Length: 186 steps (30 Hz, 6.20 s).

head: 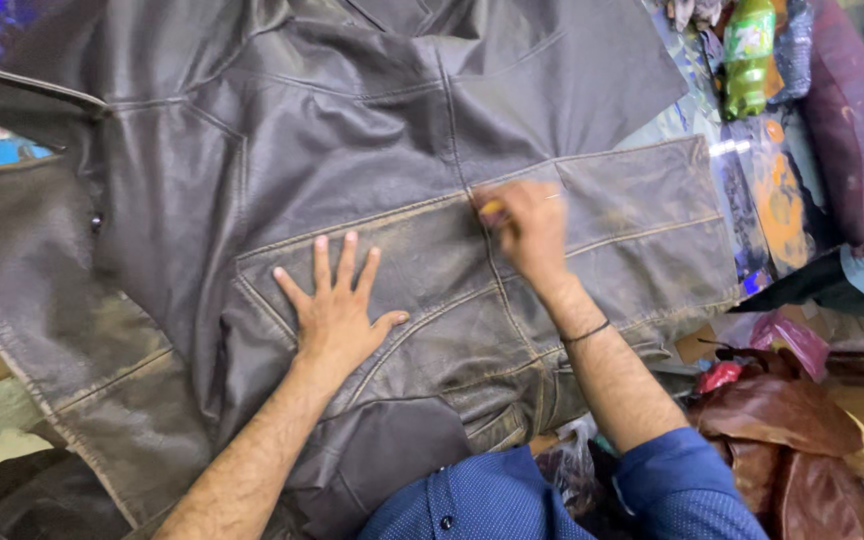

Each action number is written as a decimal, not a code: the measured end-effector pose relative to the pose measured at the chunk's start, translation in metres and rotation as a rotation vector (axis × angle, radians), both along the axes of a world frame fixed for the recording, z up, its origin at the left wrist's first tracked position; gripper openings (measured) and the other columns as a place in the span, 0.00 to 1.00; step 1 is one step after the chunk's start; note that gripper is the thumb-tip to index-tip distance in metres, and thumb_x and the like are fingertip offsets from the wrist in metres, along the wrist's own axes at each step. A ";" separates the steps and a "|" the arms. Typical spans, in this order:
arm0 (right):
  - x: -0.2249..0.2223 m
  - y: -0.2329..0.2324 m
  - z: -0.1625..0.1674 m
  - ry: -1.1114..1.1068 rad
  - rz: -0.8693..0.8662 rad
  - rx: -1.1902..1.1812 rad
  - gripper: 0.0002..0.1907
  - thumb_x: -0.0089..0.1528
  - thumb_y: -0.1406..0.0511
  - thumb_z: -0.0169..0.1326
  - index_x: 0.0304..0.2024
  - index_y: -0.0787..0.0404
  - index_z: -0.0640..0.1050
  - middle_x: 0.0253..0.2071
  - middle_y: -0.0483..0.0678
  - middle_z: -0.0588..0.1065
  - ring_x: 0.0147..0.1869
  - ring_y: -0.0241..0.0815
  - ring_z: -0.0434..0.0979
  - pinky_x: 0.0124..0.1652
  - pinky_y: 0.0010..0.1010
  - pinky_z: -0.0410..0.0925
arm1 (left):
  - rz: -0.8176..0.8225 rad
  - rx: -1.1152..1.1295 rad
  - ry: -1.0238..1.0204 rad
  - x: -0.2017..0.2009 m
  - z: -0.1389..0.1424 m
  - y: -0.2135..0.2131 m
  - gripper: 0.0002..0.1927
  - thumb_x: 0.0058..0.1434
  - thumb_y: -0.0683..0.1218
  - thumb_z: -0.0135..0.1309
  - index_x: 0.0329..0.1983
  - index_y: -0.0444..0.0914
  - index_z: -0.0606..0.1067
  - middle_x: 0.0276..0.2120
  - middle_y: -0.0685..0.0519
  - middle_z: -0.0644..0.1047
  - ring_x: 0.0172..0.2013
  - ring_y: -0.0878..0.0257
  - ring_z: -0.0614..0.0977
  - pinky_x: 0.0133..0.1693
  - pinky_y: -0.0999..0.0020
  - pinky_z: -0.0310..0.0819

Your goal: The person rubs a sponge-like applicator over a large dark leather jacket laid on a work table, treating the panels and seams section by section. They hold the jacket flat with one hand while wiping the surface with the applicator, working across the front, pockets, and edges.

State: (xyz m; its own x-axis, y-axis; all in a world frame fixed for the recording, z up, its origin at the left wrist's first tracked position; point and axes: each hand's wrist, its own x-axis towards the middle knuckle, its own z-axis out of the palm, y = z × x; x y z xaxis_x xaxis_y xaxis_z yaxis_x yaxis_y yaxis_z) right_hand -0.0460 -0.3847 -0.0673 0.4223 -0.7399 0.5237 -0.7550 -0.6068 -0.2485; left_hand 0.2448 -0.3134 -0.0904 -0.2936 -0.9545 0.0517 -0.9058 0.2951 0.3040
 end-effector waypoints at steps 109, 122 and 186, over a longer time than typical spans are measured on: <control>-0.250 0.023 -0.081 -1.244 0.166 0.463 0.12 0.72 0.71 0.50 0.58 0.63 0.71 0.56 0.48 0.76 0.57 0.35 0.75 0.61 0.30 0.67 | 0.756 -0.635 0.114 -0.076 -0.065 0.202 0.15 0.64 0.47 0.56 0.54 0.39 0.78 0.57 0.48 0.76 0.63 0.49 0.73 0.67 0.45 0.60; -0.265 0.019 -0.103 -1.249 0.232 0.503 0.12 0.72 0.73 0.50 0.59 0.63 0.69 0.55 0.48 0.76 0.55 0.32 0.75 0.59 0.26 0.69 | 0.493 -0.419 -0.049 -0.152 -0.029 0.234 0.19 0.58 0.44 0.52 0.52 0.35 0.80 0.47 0.50 0.80 0.47 0.53 0.78 0.50 0.52 0.67; -0.307 0.127 -0.119 -0.848 0.215 0.575 0.10 0.68 0.72 0.51 0.49 0.68 0.80 0.59 0.51 0.75 0.62 0.41 0.74 0.61 0.32 0.66 | 1.234 0.379 -0.162 -0.059 -0.045 0.309 0.24 0.64 0.51 0.55 0.64 0.50 0.74 0.35 0.39 0.80 0.38 0.39 0.82 0.41 0.45 0.74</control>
